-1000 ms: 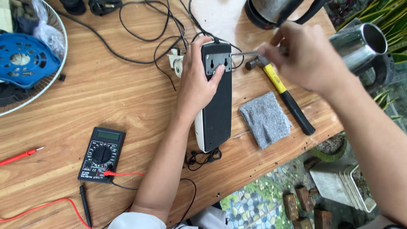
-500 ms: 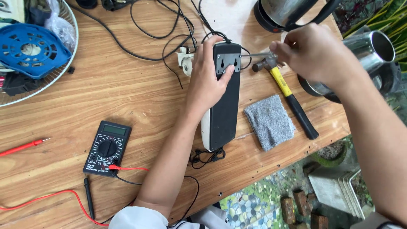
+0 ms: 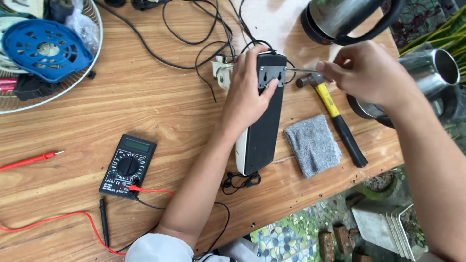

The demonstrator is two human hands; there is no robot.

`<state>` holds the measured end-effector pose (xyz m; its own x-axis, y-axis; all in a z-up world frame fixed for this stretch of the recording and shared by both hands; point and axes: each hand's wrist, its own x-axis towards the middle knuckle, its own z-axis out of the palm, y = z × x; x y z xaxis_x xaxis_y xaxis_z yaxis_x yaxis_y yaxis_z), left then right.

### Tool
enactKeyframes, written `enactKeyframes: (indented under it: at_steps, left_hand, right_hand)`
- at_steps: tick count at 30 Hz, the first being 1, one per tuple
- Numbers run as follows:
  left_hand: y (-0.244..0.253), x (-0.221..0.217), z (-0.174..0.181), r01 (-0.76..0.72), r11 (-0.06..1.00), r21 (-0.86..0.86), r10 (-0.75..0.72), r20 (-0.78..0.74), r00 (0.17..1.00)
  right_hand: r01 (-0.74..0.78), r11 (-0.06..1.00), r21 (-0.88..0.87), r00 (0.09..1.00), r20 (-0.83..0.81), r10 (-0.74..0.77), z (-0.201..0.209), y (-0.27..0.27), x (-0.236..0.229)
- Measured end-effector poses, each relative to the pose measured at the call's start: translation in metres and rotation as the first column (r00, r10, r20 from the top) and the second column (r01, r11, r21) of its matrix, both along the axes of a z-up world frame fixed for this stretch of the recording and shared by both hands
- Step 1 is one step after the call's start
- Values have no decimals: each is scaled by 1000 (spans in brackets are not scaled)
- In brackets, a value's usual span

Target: Attaching a metal mounting plate to the back of a power strip using a manual screwdriver and screws.

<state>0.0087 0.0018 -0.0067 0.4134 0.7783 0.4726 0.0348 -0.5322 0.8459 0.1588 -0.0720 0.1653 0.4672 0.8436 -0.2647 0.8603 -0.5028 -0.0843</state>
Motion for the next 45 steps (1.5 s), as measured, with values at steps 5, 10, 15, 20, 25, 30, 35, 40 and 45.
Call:
enactKeyframes:
  at_steps: [5, 10, 15, 20, 25, 30, 35, 40, 45]
  left_hand:
    - [1, -2, -1, 4, 1000, 3, -4, 8, 1000]
    - [1, -2, -1, 15, 1000, -15, -15, -12, 1000]
    - [-1, -4, 6, 22, 997, -76, -26, -49, 998]
    - [0, -7, 7, 22, 998, -57, -23, -9, 1000]
    - [0, -7, 7, 18, 999, -28, -19, -11, 1000]
    - [0, -6, 4, 14, 1000, -15, -14, -7, 1000]
    - [1, -2, -1, 11, 1000, -17, -11, -8, 1000]
    - [2, -1, 0, 6, 1000, -6, -6, -3, 1000]
    - [-1, -8, 5, 22, 999, -41, -22, -2, 1000]
  right_hand:
    - [-571, 810, 137, 810, 258, 527, -26, -11, 32]
    - [-866, 440, -238, 174, 681, 711, -30, -12, 40]
    - [45, 995, -84, 998, -49, -49, 7, 15, -8]
    - [-297, 946, 132, 953, 96, 286, -19, 12, 21]
    - [-637, 766, 92, 764, 206, 611, -30, -10, 23]
    - [-826, 560, -68, 446, 528, 723, -30, -18, 25]
    - [-904, 390, -173, 167, 698, 696, -35, -19, 40]
    - [-579, 726, 371, 815, 230, 532, -26, 0, 23]
    - [-209, 958, 194, 977, 75, 198, -14, 6, 8]
